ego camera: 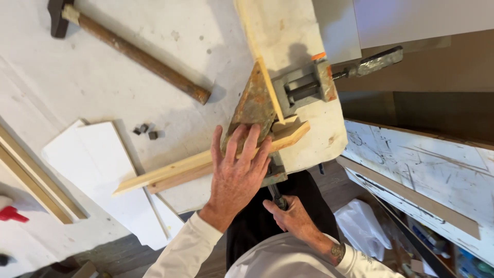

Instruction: The person assembles a wooden frame by aligning pieces with a speed square, securing them with clamps, and hammering small metal fasteners into the joints. They apply wood glue to a mitered corner and clamp it to dry.

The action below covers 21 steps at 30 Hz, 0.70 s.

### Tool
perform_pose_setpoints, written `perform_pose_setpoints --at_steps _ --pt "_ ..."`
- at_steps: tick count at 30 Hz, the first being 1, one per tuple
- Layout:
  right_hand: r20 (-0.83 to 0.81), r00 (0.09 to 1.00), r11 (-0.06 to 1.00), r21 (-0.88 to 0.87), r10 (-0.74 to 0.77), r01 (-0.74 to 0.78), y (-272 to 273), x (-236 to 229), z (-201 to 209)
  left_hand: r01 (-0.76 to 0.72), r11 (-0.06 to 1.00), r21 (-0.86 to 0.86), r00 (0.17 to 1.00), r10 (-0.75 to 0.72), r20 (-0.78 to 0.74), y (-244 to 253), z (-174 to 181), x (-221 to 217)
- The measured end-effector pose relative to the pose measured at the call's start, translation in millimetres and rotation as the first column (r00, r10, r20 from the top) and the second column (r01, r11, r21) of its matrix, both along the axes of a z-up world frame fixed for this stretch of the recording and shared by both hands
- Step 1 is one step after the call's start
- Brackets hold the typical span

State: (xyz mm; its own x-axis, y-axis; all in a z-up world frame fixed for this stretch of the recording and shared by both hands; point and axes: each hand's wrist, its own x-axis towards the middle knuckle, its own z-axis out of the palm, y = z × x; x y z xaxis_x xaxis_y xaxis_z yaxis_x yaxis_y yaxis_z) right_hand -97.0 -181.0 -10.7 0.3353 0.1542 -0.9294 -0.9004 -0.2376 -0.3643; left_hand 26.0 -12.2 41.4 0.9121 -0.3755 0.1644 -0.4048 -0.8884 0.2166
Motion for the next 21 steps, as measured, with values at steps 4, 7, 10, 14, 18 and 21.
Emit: perform_pose_setpoints --at_steps 4,7,10,14,18,21 --pt "-0.077 0.997 0.999 0.028 0.030 -0.028 0.7 11.0 8.0 0.078 0.997 -0.012 0.996 -0.078 -0.044 4.5 -4.6 3.7" --pt "-0.056 0.998 1.000 -0.001 0.023 -0.023 -0.2 -3.1 -6.0 0.096 0.992 0.081 0.990 -0.087 -0.108 -5.2 3.8 10.2" --pt "0.003 0.965 0.960 -0.110 0.261 -0.259 1.1 14.5 8.3 0.125 0.989 0.081 0.988 -0.116 -0.101 -7.4 8.8 17.2" --pt "0.087 0.988 0.991 -0.050 0.129 -0.125 1.7 -6.7 -8.0 0.145 0.988 0.050 0.989 -0.143 -0.047 -5.5 5.0 19.3" --pt "-0.002 0.999 0.997 0.053 0.052 -0.052 0.8 1.2 -5.2 0.124 0.991 0.040 0.991 -0.122 -0.050 -5.4 2.4 12.3" --pt "-0.037 0.999 0.968 0.251 0.008 0.002 -5.0 13.4 -3.2 0.119 0.992 0.040 0.991 -0.117 -0.062 -4.0 -0.8 9.8"
